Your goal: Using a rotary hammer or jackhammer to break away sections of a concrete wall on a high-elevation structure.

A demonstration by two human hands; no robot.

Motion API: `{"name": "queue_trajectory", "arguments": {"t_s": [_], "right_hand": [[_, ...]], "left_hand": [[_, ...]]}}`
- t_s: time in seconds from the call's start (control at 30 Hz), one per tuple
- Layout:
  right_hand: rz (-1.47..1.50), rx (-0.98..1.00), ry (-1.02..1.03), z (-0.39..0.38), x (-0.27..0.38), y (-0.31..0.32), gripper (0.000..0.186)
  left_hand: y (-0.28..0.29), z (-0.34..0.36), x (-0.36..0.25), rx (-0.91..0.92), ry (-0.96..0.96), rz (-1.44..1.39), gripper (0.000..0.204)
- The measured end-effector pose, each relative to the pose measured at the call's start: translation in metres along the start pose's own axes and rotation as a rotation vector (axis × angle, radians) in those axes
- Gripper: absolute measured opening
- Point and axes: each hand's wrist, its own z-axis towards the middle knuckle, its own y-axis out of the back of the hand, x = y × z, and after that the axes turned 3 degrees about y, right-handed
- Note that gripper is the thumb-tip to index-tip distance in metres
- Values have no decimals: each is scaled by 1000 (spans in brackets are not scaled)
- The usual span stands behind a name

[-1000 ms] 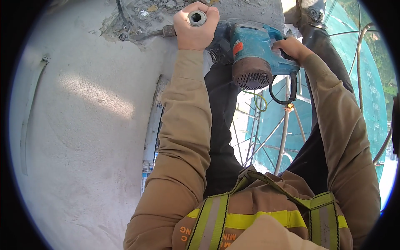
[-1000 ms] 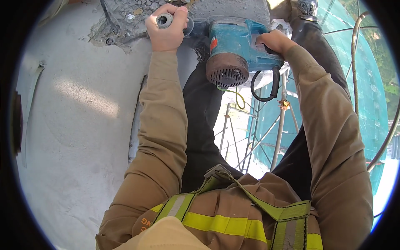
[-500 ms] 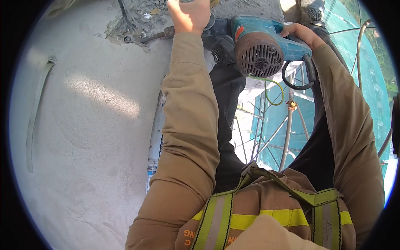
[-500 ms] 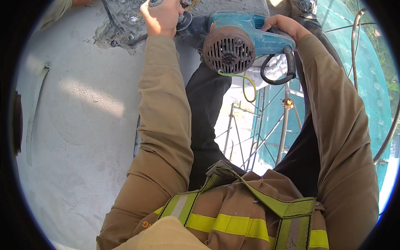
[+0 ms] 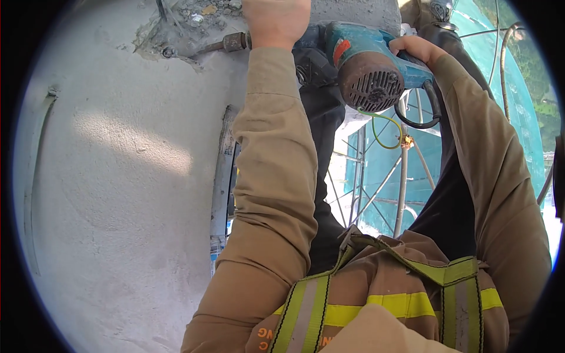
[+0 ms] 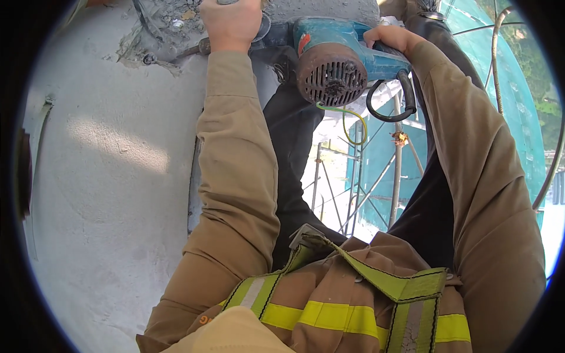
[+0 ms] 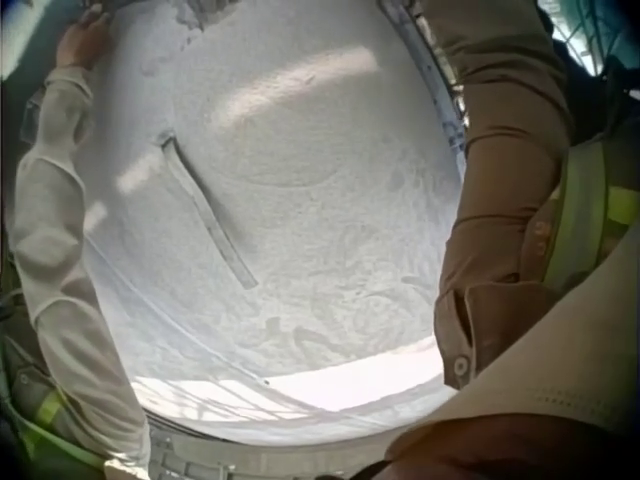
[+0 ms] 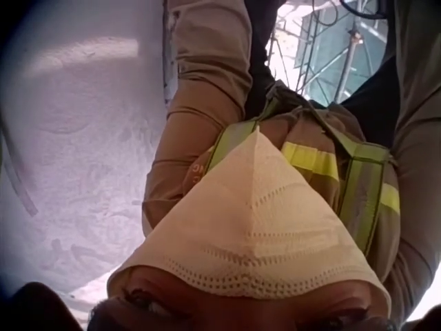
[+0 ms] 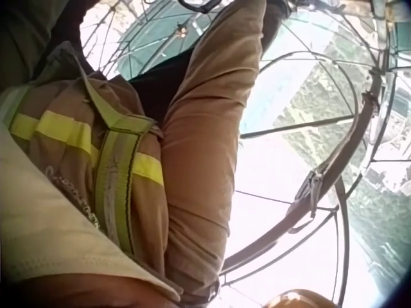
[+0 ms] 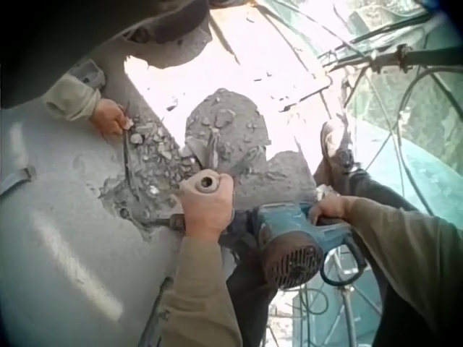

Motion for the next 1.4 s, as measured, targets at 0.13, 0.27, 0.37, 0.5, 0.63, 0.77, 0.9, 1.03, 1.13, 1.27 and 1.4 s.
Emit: {"name": "queue_trajectory", "arguments": {"t_s": [0.13,0.27,0.37,0.5,0.63,0.77,0.9,1.03,1.13,1.27,1.4], "right_hand": [[-46,-12,-121,-4,11,-6,10],[-133,-23,6,-4,18,4,10],[-190,3,41,-5,19,8,11],[-269,-24,65,0,21,-1,13],[-196,-40,69,4,-2,5,14],[-99,-88,9,8,-6,-10,15],[-66,-108,-74,0,0,-23,17],[51,-136,-127,-8,7,-37,17],[130,-182,-183,-20,6,-61,16],[192,-265,-262,-23,6,-80,17],[228,-307,-257,-25,5,-83,19]], "left_hand": [[7,-3,2,-9,-77,3,29],[10,0,-8,-32,-38,-41,29],[9,-3,-10,-26,-9,-68,29],[14,-4,-10,-13,-59,-44,28],[9,-7,-6,-33,-182,-141,28],[13,-8,1,-2,-261,-213,30],[19,-16,-9,44,-124,83,33],[22,-21,-12,73,-56,22,34],[27,-29,-8,104,3,-41,34],[25,-42,-9,22,-169,96,32],[29,-41,-8,115,-49,138,29]]}}
